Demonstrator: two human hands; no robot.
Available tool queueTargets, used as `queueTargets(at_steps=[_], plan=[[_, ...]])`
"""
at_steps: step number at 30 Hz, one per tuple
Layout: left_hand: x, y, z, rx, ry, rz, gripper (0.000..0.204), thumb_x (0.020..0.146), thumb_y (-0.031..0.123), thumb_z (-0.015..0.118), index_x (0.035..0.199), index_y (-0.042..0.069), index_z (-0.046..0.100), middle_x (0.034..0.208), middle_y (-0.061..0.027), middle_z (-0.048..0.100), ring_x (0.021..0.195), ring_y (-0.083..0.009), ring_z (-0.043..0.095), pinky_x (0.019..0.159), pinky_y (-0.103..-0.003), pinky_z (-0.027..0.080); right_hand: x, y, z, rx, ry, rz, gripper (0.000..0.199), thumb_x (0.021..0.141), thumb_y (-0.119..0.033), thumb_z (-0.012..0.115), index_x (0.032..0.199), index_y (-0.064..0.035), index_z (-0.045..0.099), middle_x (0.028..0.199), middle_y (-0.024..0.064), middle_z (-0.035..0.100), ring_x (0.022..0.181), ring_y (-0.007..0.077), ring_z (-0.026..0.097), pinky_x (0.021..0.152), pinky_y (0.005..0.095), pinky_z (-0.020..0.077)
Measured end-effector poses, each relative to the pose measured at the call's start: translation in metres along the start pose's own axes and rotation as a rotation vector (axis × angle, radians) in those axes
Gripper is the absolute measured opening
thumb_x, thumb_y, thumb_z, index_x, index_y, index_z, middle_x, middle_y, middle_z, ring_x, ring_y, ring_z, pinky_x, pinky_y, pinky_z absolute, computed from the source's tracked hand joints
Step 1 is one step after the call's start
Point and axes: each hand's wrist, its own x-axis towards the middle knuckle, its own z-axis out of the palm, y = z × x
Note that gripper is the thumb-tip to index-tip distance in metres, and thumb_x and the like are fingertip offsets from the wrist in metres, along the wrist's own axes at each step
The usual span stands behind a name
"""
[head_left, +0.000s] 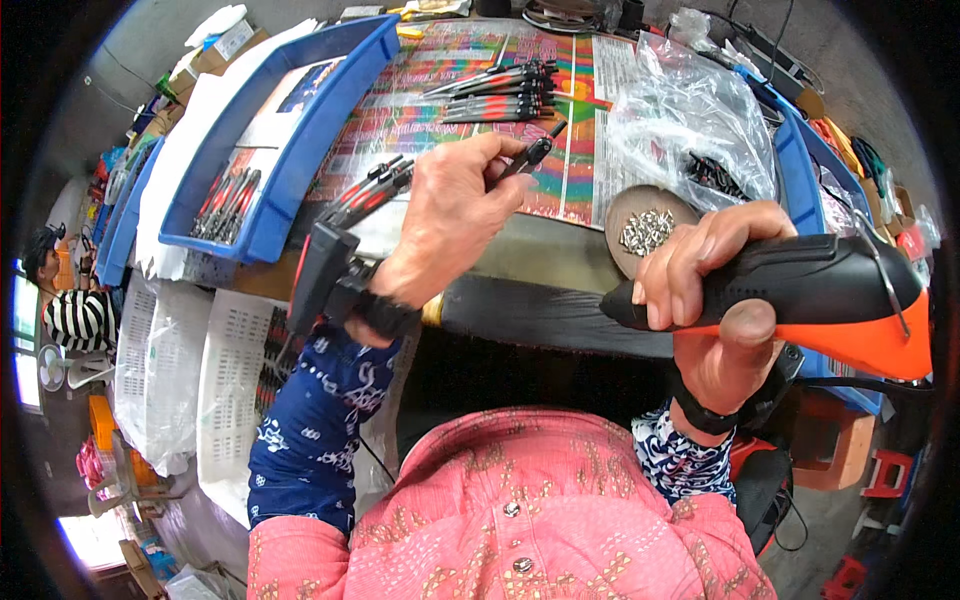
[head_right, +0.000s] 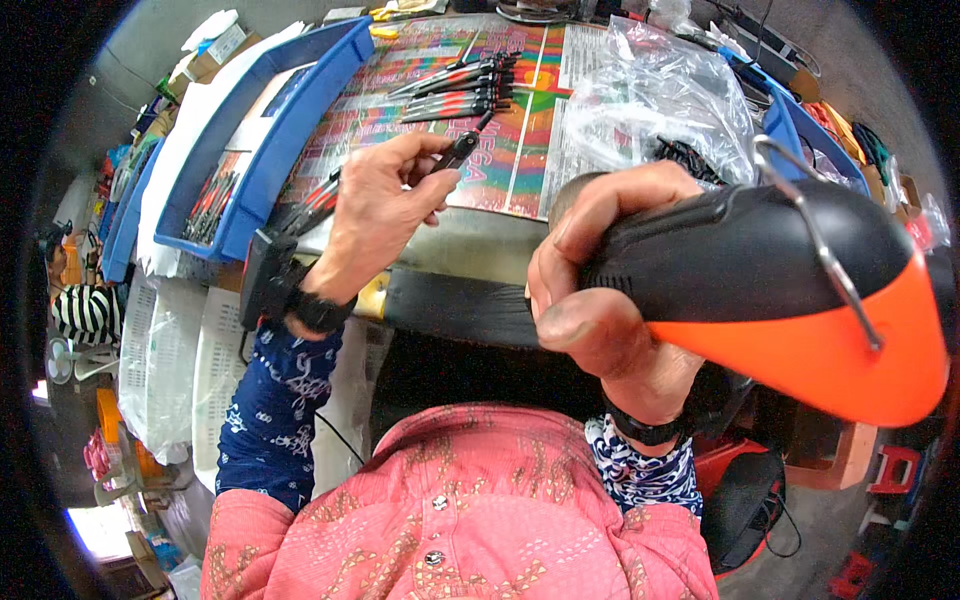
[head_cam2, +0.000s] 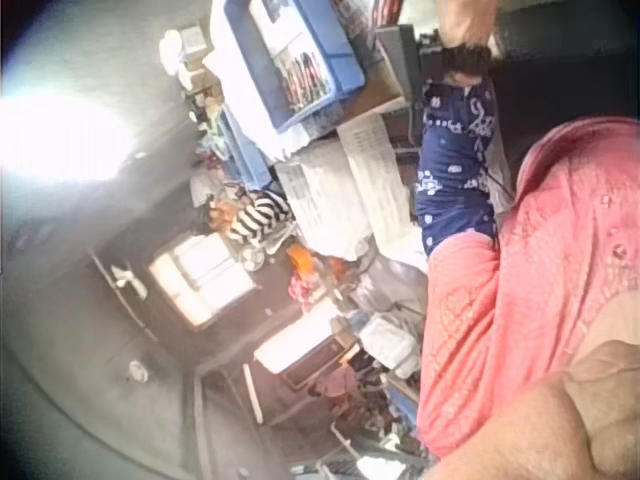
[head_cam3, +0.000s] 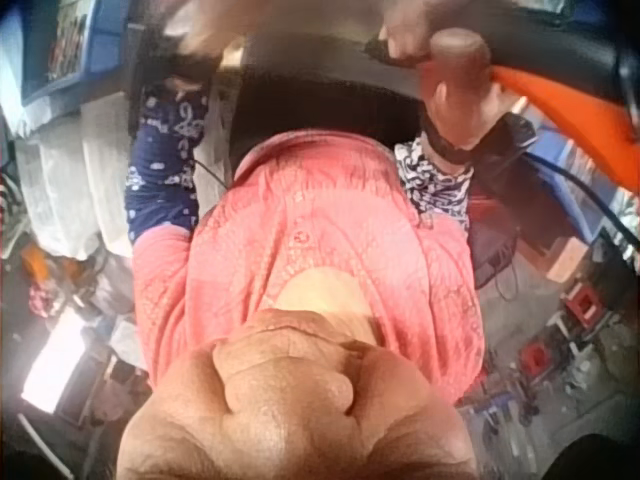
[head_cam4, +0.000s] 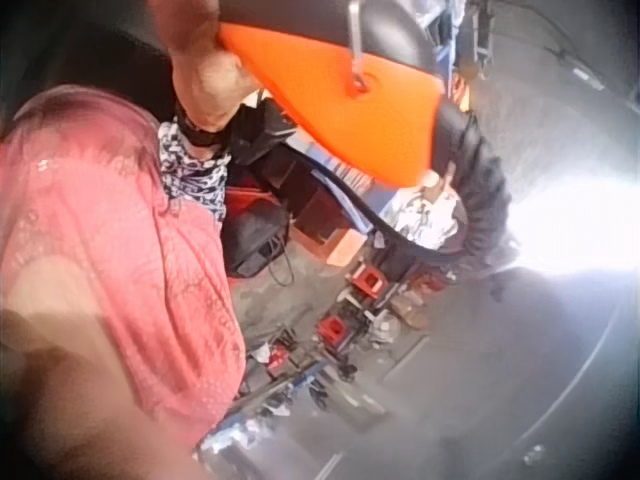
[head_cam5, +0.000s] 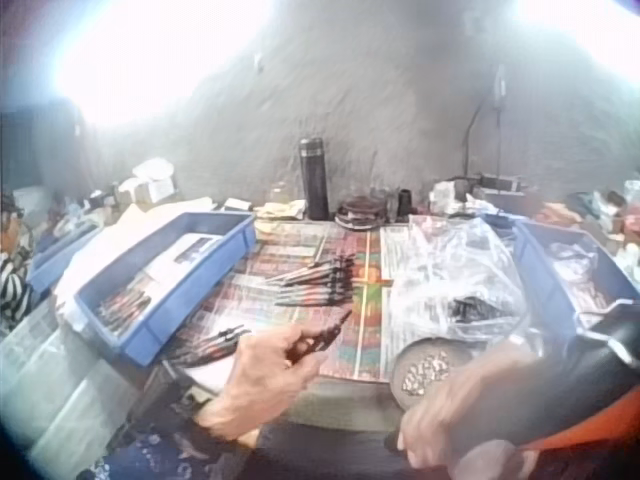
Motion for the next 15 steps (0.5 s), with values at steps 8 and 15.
queueTargets(at_steps=[8, 15], plan=[[-0.090, 0.035, -0.010, -0.567, -0.109, -0.508, 0.020, 0.086, 0.005, 0.062, 0.100, -0.003, 0.051, 0.079, -0.0104, 0.065, 0.056, -0.0100, 0.060, 0.044, -0.019, 0.045, -0.006, -0.009, 0.012, -0.075, -0.060, 0.009, 0.056, 0.078, -0.054, 0.067, 0.094, -0.0057, 0.044, 0.063, 0.0012, 0.045, 0.051, 0.0130, 0.047, 0.056, 0.0296, 0.0427], [-0.137, 0.029, 0.001, -0.887, -0.042, -0.658, 0.015, 0.091, 0.013, 0.058, 0.098, 0.001, 0.053, 0.080, -0.0092, 0.065, 0.056, -0.0077, 0.057, 0.043, -0.017, 0.039, -0.009, -0.013, 0.028, -0.108, -0.148, 0.015, 0.058, 0.079, -0.058, 0.064, 0.097, -0.0063, 0.044, 0.065, 0.0007, 0.046, 0.053, 0.0127, 0.048, 0.059, 0.0295, 0.0429]])
